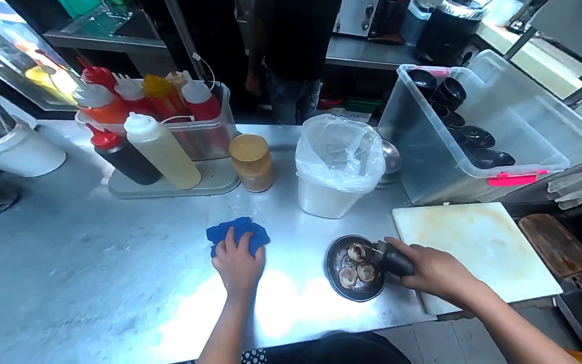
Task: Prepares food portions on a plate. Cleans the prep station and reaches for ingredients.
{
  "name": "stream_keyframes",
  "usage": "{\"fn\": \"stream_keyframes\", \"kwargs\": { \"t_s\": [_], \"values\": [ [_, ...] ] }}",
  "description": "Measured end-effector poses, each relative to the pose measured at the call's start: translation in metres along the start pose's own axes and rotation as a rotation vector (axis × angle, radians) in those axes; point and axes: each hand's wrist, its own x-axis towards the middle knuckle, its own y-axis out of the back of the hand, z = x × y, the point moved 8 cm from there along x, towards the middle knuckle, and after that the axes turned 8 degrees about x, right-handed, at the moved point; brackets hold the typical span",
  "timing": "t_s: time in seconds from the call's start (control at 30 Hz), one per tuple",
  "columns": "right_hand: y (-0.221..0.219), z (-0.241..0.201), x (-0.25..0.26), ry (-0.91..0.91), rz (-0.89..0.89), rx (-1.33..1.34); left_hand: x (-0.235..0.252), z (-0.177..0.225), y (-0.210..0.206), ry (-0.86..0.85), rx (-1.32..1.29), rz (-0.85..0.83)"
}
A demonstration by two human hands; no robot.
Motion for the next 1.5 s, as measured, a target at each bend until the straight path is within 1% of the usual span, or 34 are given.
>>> {"fn": "stream_keyframes", "kwargs": {
  "t_s": [0.07,0.13,0.33,0.47,0.57,0.73,0.87,1.0,1.1,1.23,1.33,1.43,1.5],
  "values": [
    [-0.002,0.005,-0.006,0.007,0.027,0.039,-0.001,-0.001,-0.001,-0.002,0.000,0.009],
    [-0.006,0.007,-0.011,0.007,0.022,0.019,0.000,-0.001,-0.001,-0.001,0.005,0.009],
    [-0.022,0.006,-0.023,-0.040,-0.129,-0.150,0.000,-0.002,-0.002,0.000,-0.005,-0.004],
    [-0.025,0.010,-0.024,-0.061,-0.116,-0.181,0.001,-0.003,-0.002,-0.003,0.010,-0.002],
    [-0.026,0.008,-0.027,-0.041,-0.126,-0.205,0.000,-0.003,-0.003,-0.002,0.010,-0.002],
    [-0.025,0.005,-0.027,-0.031,-0.099,-0.169,0.000,-0.002,-0.001,-0.008,-0.017,-0.022],
    [-0.029,0.012,-0.028,-0.018,-0.112,-0.116,0.001,-0.003,-0.004,-0.003,-0.001,-0.002],
    [-0.032,0.014,-0.034,0.039,-0.034,0.012,0.000,-0.003,-0.004,-0.011,-0.008,0.021],
    [-0.037,0.004,-0.032,0.051,-0.050,0.007,0.000,-0.003,-0.004,-0.005,-0.007,0.006],
    [-0.043,-0.022,-0.026,0.069,-0.113,-0.088,0.001,-0.003,-0.004,-0.008,0.006,0.006],
    [-0.045,-0.033,-0.024,0.107,-0.076,-0.134,0.000,-0.003,-0.004,-0.007,0.007,0.012],
    [-0.044,-0.035,-0.023,0.093,-0.058,-0.168,0.000,-0.003,-0.005,-0.003,0.008,0.008],
    [-0.046,-0.037,-0.024,0.087,-0.077,-0.185,0.000,-0.003,-0.004,-0.001,0.004,0.009]
  ]
}}
